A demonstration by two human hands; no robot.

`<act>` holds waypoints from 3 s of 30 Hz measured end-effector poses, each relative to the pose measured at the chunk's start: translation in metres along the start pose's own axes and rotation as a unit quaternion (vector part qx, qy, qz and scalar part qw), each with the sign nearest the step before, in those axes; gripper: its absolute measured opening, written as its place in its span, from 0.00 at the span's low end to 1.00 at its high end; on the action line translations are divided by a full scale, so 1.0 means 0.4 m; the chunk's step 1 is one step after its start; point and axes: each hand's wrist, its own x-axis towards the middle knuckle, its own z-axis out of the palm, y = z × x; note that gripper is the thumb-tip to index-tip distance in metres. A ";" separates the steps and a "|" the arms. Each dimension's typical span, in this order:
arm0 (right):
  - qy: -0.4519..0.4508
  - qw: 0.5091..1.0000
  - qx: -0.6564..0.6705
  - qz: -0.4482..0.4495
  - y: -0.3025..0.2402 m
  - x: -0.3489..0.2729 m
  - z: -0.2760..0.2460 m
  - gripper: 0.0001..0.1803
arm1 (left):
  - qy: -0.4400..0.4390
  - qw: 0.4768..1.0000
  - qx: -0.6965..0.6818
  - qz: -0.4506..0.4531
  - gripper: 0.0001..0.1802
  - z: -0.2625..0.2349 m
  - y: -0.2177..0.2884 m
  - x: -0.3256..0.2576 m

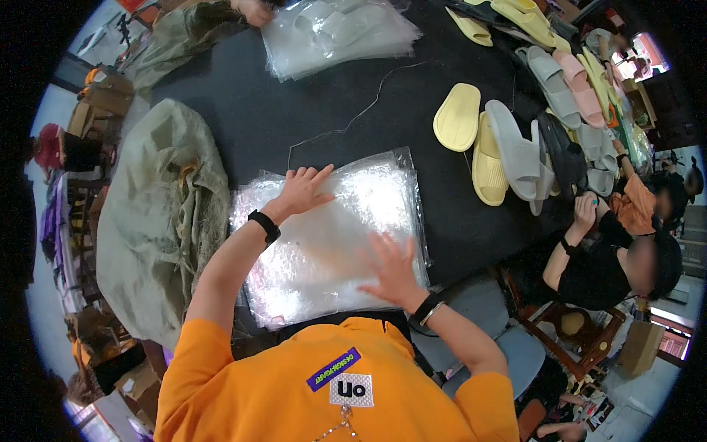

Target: Packing pairs of slippers into plastic bags at a manufacturing facility.

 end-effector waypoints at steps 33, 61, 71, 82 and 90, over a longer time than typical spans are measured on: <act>-0.069 0.983 -0.106 -0.130 0.003 -0.106 0.154 0.47 | 0.073 0.993 0.076 0.061 0.47 0.239 0.236 -0.642; 0.089 0.838 0.236 0.484 0.071 -0.082 0.033 0.57 | 0.306 0.871 -0.285 -0.259 0.49 0.274 0.011 -0.587; 0.002 0.865 0.170 0.472 0.123 -0.041 0.027 0.52 | 0.202 0.847 -0.237 -0.431 0.52 0.194 0.048 -0.599; 0.057 0.920 0.105 0.374 0.082 0.000 -0.031 0.56 | 0.355 0.683 -0.455 -0.448 0.34 0.210 -0.026 -0.658; 0.057 0.991 0.110 0.059 -0.129 0.125 0.003 0.39 | 0.448 0.744 -0.241 -0.433 0.16 0.076 -0.280 -0.902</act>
